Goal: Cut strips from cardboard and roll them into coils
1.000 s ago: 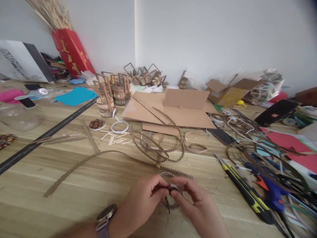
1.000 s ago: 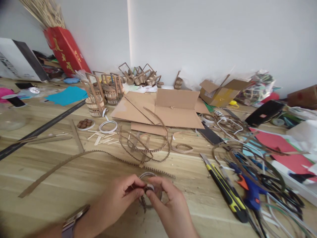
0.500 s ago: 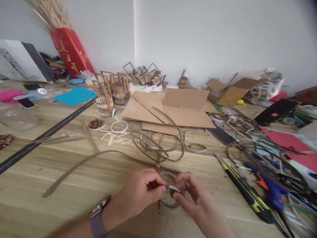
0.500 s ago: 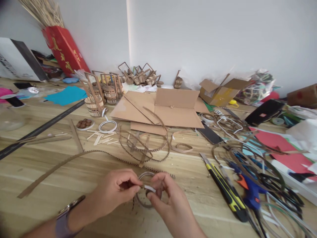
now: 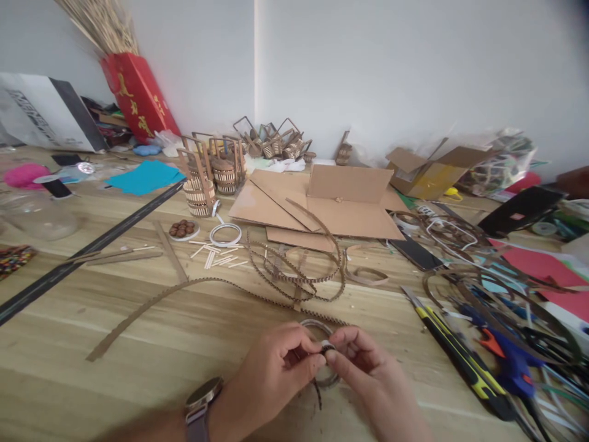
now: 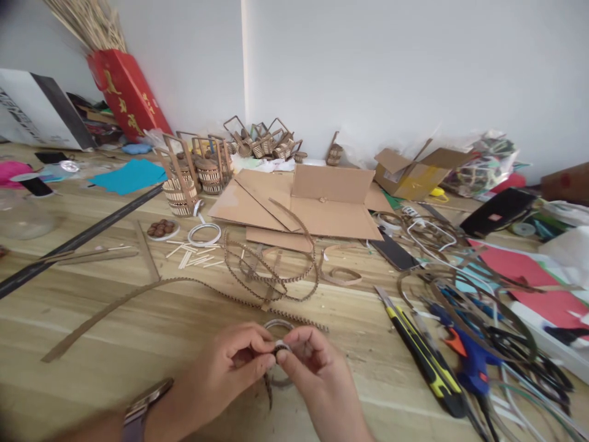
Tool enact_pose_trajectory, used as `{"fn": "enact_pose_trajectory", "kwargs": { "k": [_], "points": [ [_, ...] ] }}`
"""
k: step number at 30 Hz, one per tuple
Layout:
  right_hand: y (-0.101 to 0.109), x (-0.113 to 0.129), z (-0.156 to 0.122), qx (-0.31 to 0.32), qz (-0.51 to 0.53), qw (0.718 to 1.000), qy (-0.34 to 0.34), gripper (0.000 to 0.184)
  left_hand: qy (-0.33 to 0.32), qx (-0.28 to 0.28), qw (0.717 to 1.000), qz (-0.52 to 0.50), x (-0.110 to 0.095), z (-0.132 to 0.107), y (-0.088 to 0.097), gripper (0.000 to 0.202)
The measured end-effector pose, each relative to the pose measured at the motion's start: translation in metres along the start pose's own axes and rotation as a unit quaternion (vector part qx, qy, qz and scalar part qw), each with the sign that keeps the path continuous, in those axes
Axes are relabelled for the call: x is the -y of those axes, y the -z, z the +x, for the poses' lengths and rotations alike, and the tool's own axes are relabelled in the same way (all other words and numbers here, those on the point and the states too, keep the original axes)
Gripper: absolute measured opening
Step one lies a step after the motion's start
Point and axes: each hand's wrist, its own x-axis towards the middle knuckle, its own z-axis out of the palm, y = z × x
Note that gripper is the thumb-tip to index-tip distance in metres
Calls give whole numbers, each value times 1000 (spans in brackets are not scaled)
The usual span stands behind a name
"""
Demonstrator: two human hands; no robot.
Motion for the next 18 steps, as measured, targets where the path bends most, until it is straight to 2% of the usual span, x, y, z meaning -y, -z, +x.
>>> {"fn": "enact_pose_trajectory", "kwargs": {
  "k": [6, 10, 13, 15, 18],
  "points": [
    [-15, 12, -10, -67, 33, 997, -18, 36, 78, 14, 987, -140, 7, 2, -4, 22],
    [-21, 14, -15, -69, 90, 993, -41, 34, 107, 0, 969, -222, 7, 2, -9, 31],
    [-19, 9, -14, -47, 117, 991, -32, 29, 124, -13, 958, -258, 5, 4, -11, 36],
    [-14, 6, -12, -24, 93, 995, -19, 26, 137, -24, 947, -289, 5, 7, -9, 40],
    [-3, 5, -9, 3, -40, 998, 40, 26, 161, -38, 928, -334, 5, 11, -5, 45]
  ]
}}
